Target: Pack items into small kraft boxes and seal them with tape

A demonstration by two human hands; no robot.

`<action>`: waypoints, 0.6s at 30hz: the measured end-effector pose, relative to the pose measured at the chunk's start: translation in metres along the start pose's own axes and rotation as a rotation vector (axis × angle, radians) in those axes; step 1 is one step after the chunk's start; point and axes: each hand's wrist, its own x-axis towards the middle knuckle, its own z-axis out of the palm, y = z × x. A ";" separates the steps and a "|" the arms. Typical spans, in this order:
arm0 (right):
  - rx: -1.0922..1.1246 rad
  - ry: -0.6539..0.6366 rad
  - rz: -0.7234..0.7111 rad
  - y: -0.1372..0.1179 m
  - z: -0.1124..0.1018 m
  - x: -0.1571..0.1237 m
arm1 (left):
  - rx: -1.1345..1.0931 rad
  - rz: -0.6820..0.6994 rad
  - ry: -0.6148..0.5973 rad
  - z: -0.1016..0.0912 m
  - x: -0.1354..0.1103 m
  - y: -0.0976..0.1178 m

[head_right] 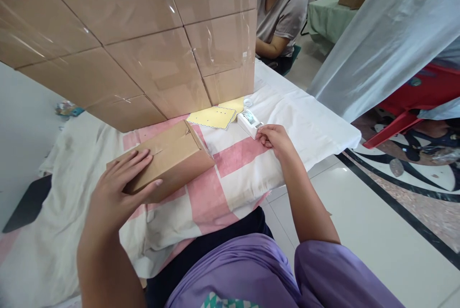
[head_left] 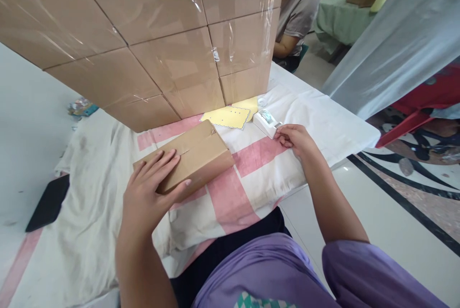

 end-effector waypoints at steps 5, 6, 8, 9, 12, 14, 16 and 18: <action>0.000 0.005 0.008 0.000 0.000 0.000 | 0.012 -0.007 -0.007 0.000 0.000 0.000; -0.002 0.005 0.008 -0.001 0.000 0.000 | 0.010 -0.006 -0.009 0.000 0.000 0.000; -0.002 0.004 0.005 -0.001 0.000 -0.001 | 0.007 -0.004 -0.015 0.000 0.000 0.000; -0.002 0.005 0.004 0.000 0.001 -0.001 | 0.008 -0.004 -0.017 0.000 0.000 0.000; -0.001 -0.004 0.002 0.001 0.000 -0.002 | 0.017 -0.012 -0.019 0.000 0.000 -0.001; 0.006 -0.019 -0.004 0.001 -0.001 -0.003 | 0.019 -0.009 -0.013 0.000 0.000 0.000; 0.018 -0.046 -0.012 0.002 -0.002 -0.004 | 0.014 -0.001 -0.004 0.000 0.000 0.000; 0.019 -0.072 -0.013 0.002 -0.002 -0.005 | 0.012 0.008 0.004 0.000 0.000 0.000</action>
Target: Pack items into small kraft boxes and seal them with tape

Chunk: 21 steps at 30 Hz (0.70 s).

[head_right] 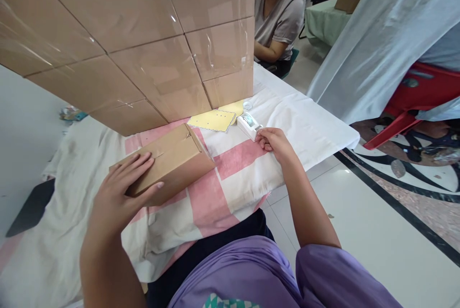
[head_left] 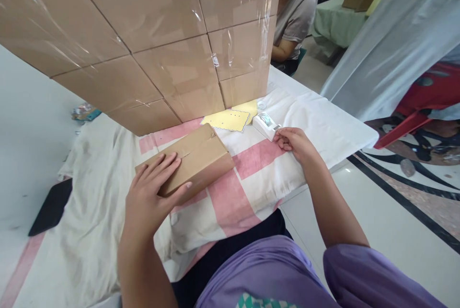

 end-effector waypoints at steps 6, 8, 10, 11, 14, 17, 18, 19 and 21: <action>-0.075 0.019 0.001 -0.001 0.001 0.000 | -0.003 -0.005 -0.006 0.000 -0.001 0.000; -0.091 0.038 0.007 -0.001 0.002 0.001 | 0.001 -0.016 -0.010 0.000 -0.001 0.000; -0.093 0.059 0.011 -0.002 0.003 0.002 | 0.000 -0.021 -0.015 0.000 -0.001 0.000; -0.091 0.066 0.013 -0.002 0.004 0.003 | -0.002 -0.021 -0.016 0.000 -0.001 0.000; -0.090 0.073 0.018 -0.003 0.005 0.003 | -0.010 -0.016 -0.016 0.000 0.000 0.000; -0.089 0.063 0.019 -0.003 0.004 0.003 | -0.015 -0.011 -0.005 0.000 0.000 0.001; -0.086 0.057 0.020 -0.003 0.003 0.003 | -0.015 -0.009 -0.003 0.000 0.000 0.001; -0.081 0.049 0.022 -0.002 0.003 0.004 | -0.014 -0.008 -0.002 0.000 0.000 0.000; -0.071 0.041 0.024 0.000 0.001 0.005 | -0.009 -0.006 -0.004 0.000 0.000 0.000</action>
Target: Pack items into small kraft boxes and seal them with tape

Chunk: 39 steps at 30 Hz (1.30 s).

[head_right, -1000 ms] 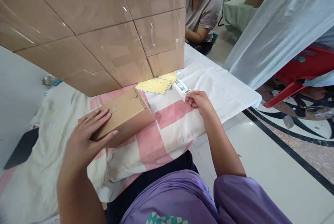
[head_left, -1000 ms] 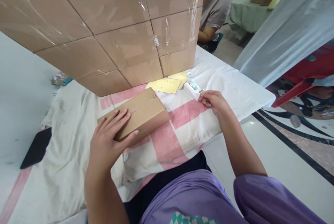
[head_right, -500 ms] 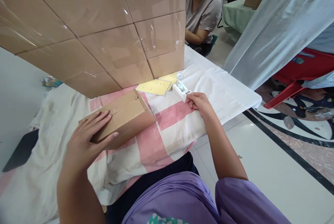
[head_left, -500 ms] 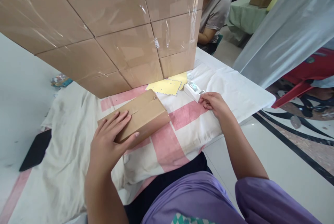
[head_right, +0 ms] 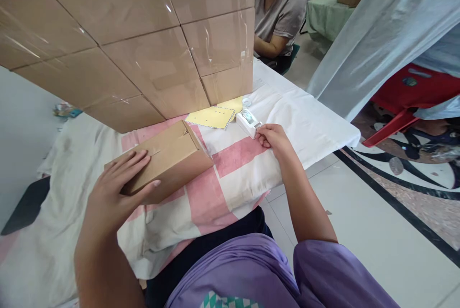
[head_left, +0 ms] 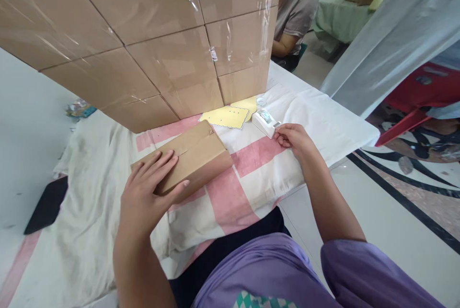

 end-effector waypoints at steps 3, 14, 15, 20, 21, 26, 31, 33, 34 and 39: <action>0.007 -0.007 -0.004 0.003 -0.002 0.003 | 0.006 0.006 0.000 0.000 0.000 -0.001; -0.004 -0.018 -0.010 0.007 -0.003 0.002 | 0.023 -0.005 -0.011 0.000 0.000 0.000; -0.002 -0.027 -0.011 0.007 -0.003 0.000 | 0.023 -0.007 -0.012 0.000 0.000 0.000; 0.075 -0.022 -0.043 0.008 -0.005 -0.005 | 0.009 0.001 -0.005 0.000 0.001 0.001; 0.089 -0.016 -0.043 0.008 -0.005 -0.005 | 0.006 0.003 -0.002 0.000 0.001 0.001; 0.104 0.012 -0.010 0.006 -0.003 -0.005 | 0.009 0.006 0.011 0.001 0.000 0.000; 0.083 0.046 -0.013 0.004 -0.002 -0.005 | 0.017 0.006 0.016 0.001 0.000 0.001; 0.081 0.071 -0.015 0.004 -0.002 -0.005 | 0.016 0.008 0.018 0.001 0.000 0.001; 0.082 0.082 -0.016 0.005 -0.001 -0.005 | 0.017 0.006 0.019 0.001 0.000 0.001; 0.091 0.105 -0.031 0.006 0.000 -0.004 | 0.024 0.004 0.019 0.002 -0.001 0.000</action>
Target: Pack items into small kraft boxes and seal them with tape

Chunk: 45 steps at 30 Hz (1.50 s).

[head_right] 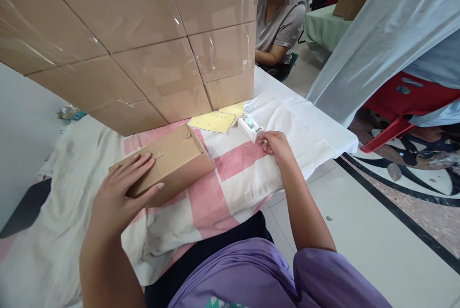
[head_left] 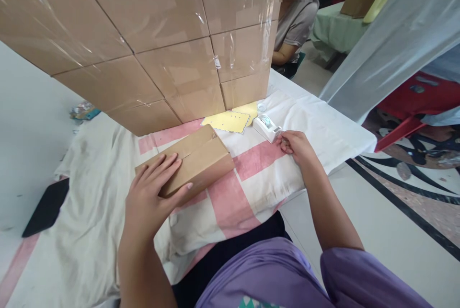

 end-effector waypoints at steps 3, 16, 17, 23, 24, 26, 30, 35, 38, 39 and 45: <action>0.006 -0.002 -0.013 0.000 0.001 -0.001 | 0.005 0.002 0.005 0.000 0.000 0.000; -0.006 -0.106 -0.220 0.001 0.004 -0.010 | 0.074 0.000 -0.009 0.002 -0.002 0.005; -0.014 -0.108 -0.246 0.001 0.005 -0.011 | 0.087 0.002 -0.004 0.003 -0.002 0.005; -0.076 -0.083 -0.311 0.004 0.010 -0.016 | 0.155 0.065 0.063 0.009 -0.002 0.004; -0.081 -0.083 -0.312 0.005 0.012 -0.018 | 0.163 0.080 0.077 0.010 -0.002 0.003; -0.091 -0.088 -0.305 0.005 0.014 -0.022 | 0.170 0.099 0.108 0.013 -0.002 0.002; -0.088 -0.094 -0.274 0.004 0.021 -0.032 | 0.174 0.106 0.128 0.013 -0.001 0.003; -0.132 -0.144 -0.243 -0.006 0.031 -0.046 | 0.177 0.120 0.144 0.014 0.010 0.010; -0.191 -0.200 -0.216 -0.023 0.043 -0.053 | 0.194 0.102 0.145 0.017 0.016 0.014; -0.219 -0.239 -0.199 -0.030 0.048 -0.056 | 0.207 0.110 0.132 0.018 0.018 0.014; -0.345 -0.391 -0.158 -0.075 0.089 -0.073 | 0.184 0.247 0.039 0.003 0.029 -0.003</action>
